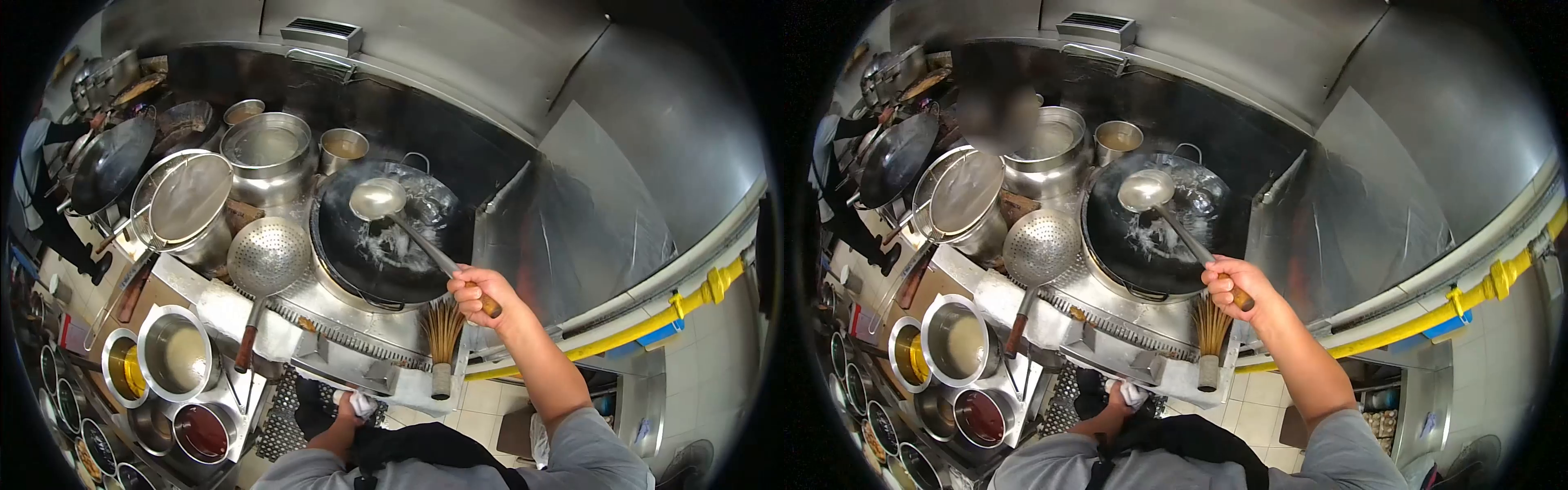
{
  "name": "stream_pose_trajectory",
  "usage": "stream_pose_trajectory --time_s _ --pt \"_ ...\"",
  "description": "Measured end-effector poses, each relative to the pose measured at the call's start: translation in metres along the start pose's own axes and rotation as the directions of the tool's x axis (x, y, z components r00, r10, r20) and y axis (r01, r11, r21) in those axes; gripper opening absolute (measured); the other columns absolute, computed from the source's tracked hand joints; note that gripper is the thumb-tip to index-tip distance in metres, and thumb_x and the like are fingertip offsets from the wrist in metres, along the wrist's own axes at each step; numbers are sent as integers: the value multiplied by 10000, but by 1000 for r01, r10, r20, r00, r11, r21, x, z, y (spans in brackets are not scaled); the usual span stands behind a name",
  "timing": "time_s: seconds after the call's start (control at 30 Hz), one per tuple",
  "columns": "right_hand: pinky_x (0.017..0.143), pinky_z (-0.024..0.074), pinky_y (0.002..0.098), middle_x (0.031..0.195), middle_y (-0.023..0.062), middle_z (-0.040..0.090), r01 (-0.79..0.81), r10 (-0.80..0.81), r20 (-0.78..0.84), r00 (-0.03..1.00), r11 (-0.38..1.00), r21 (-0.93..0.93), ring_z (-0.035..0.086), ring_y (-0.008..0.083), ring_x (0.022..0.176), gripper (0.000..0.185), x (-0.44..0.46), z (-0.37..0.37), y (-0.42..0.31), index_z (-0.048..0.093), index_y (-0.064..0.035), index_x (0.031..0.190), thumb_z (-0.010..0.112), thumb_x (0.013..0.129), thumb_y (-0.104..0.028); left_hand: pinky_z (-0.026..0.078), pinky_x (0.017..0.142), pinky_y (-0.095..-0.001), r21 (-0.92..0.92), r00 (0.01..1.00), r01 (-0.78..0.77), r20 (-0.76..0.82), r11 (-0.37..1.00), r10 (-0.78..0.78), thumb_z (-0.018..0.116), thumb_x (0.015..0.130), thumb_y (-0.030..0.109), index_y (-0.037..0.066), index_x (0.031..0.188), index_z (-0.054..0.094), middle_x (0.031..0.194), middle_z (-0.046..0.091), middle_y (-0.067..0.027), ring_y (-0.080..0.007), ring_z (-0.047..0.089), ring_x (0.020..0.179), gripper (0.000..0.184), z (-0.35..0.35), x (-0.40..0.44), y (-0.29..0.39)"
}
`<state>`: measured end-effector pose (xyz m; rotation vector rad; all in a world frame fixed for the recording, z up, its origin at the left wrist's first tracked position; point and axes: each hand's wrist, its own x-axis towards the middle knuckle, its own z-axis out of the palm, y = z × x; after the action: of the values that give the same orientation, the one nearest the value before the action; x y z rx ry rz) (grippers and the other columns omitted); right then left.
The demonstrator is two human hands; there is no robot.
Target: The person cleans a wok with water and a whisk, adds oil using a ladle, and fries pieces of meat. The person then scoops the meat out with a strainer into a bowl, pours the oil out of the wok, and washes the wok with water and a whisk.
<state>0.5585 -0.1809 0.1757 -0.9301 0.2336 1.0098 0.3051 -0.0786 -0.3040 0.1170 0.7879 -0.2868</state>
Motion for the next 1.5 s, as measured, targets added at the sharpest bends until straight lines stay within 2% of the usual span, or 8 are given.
stream_pose_trajectory --time_s 0.17,0.53,0.63,0.73,0.97,1.03,1.13,1.5 --pt "347 344 254 617 12 451 129 -282 -157 946 775 -618 422 95 431 252 -22 -12 -1 459 -20 1086 551 852 -11 447 886 -583 -142 956 89 291 986 -45 500 785 377 138 1109 619 1130 625 -110 -337 592 1018 420 38 -44 -7" --pt "363 393 263 644 29 506 556 -552 271 789 452 -698 477 102 435 612 29 82 -42 298 -41 1398 568 849 -36 364 1014 -593 157 872 133 451 979 -191 497 845 292 -18 1375 294 1329 431 -305 -464 439 1226 647 53 -204 118" --pt "360 391 268 683 51 529 324 -311 127 942 739 -590 488 132 436 340 86 115 -34 426 -113 1185 549 868 -97 466 942 -501 188 855 61 497 980 -149 619 819 325 -4 1308 394 1309 469 -278 -409 527 1153 631 66 -242 147" --pt "298 325 307 626 72 516 358 -517 25 856 557 -749 465 144 400 88 163 150 -19 454 -47 787 538 766 -34 536 797 -443 220 835 -191 549 957 41 683 729 250 -30 1287 415 1088 578 -242 -356 618 949 679 93 -285 179" --pt "307 291 292 569 53 477 177 -551 -45 834 343 -922 422 135 391 114 298 227 23 466 -46 699 541 783 -31 497 678 -415 169 751 -396 625 903 212 722 587 223 -32 1140 523 851 594 -169 -320 596 740 641 132 -331 267" --pt "323 293 255 567 26 465 45 -210 -206 956 796 -603 415 104 400 146 304 241 28 471 -58 694 550 817 -47 488 714 -427 155 764 -412 595 898 248 705 606 221 -15 1098 539 864 591 -159 -320 594 772 571 134 -334 284" --pt "338 291 217 559 -7 433 -158 158 -12 987 981 -115 393 64 407 161 295 236 9 470 -53 708 555 845 -61 475 757 -426 157 764 -395 603 905 229 686 639 220 19 1082 540 891 582 -135 -301 584 817 507 132 -320 300" --pt "315 289 182 633 -17 434 -220 125 337 933 940 262 378 41 407 278 85 128 5 482 29 1118 503 871 -96 451 744 -414 80 767 -280 618 957 173 663 671 235 71 979 589 862 612 -75 -241 568 807 358 189 -275 285"
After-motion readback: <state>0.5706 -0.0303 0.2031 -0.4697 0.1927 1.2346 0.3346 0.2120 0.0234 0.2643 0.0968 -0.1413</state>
